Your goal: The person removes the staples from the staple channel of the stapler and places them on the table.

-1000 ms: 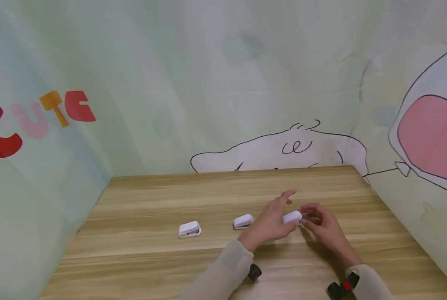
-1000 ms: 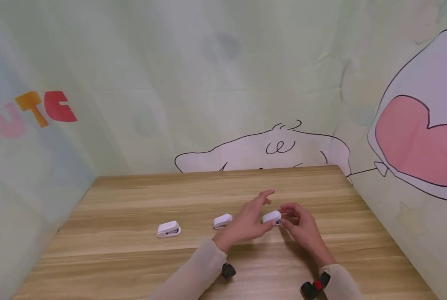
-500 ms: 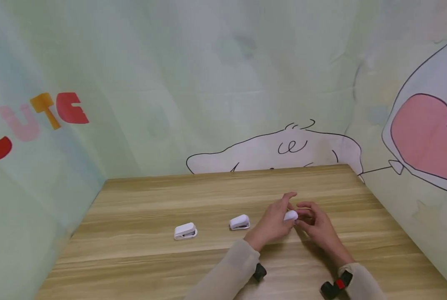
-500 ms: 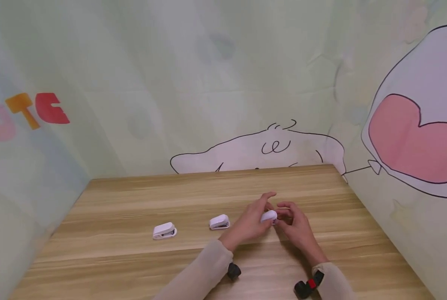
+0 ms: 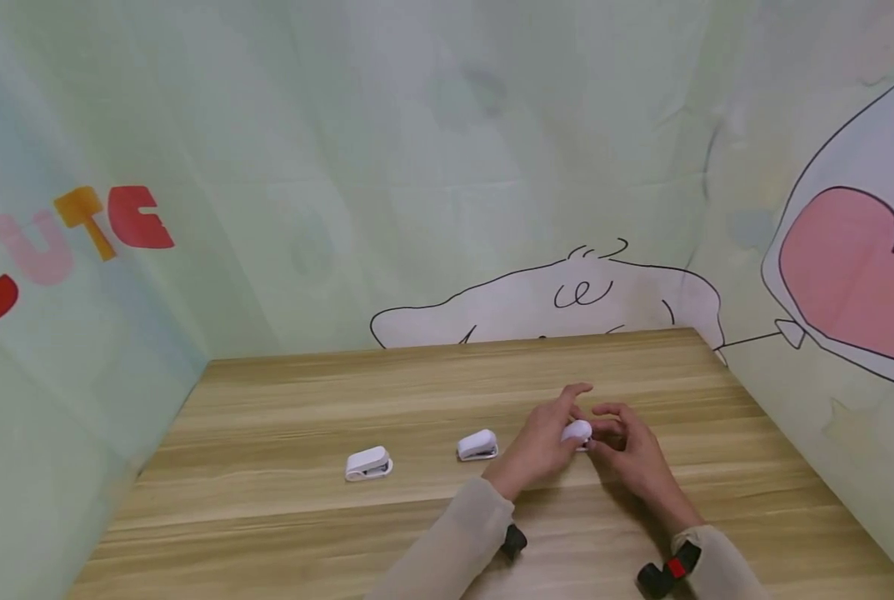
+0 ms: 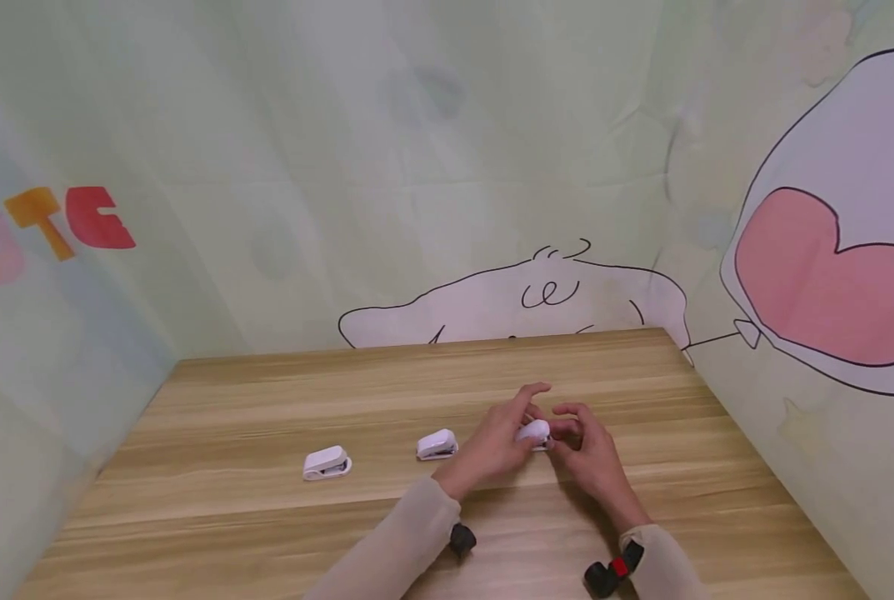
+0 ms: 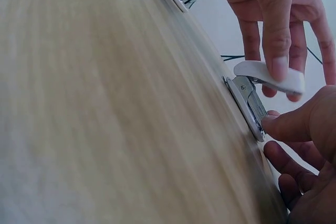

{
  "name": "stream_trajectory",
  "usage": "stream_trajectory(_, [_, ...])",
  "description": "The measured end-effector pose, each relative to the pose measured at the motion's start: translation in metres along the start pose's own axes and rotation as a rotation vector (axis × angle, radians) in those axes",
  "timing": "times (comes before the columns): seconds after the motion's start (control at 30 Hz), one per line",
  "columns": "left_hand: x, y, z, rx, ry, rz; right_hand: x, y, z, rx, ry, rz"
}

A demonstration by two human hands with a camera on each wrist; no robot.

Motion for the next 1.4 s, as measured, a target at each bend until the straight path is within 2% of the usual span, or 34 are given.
stream_trajectory(0.27, [-0.005,-0.014,0.002,0.037,0.02,0.02,-0.001,0.002,0.002,0.022,-0.01,0.018])
stream_trajectory(0.43, [-0.012,-0.022,0.006,0.054,-0.01,0.05,0.0,0.003,0.002,0.019,-0.029,0.037])
stream_trajectory(0.57, [-0.016,-0.031,0.011,0.09,-0.028,0.047,0.001,0.003,0.002,-0.004,-0.035,0.036])
stream_trajectory(0.73, [-0.02,-0.039,0.02,0.153,-0.059,0.064,0.002,0.002,0.002,-0.003,-0.093,0.039])
stream_trajectory(0.83, [-0.022,-0.041,0.023,0.172,-0.063,0.094,0.001,0.001,0.001,-0.01,-0.134,0.063])
stream_trajectory(0.97, [-0.022,-0.042,0.025,0.18,-0.055,0.129,-0.001,0.0,0.001,-0.071,-0.138,0.112])
stream_trajectory(1.13, [-0.02,-0.041,0.026,0.187,-0.033,0.148,-0.002,0.001,0.002,-0.116,-0.151,0.145])
stream_trajectory(1.4, [-0.019,-0.04,0.026,0.199,-0.049,0.168,0.001,0.002,0.005,-0.171,-0.206,0.168])
Point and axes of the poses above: each hand's wrist, its own x-axis towards the middle knuckle, its own y-axis out of the palm, z = x × y, the point moved 1 cm from there along x, towards the middle knuckle, and after that the axes turned 11 degrees about x, right-handed, at the moved point
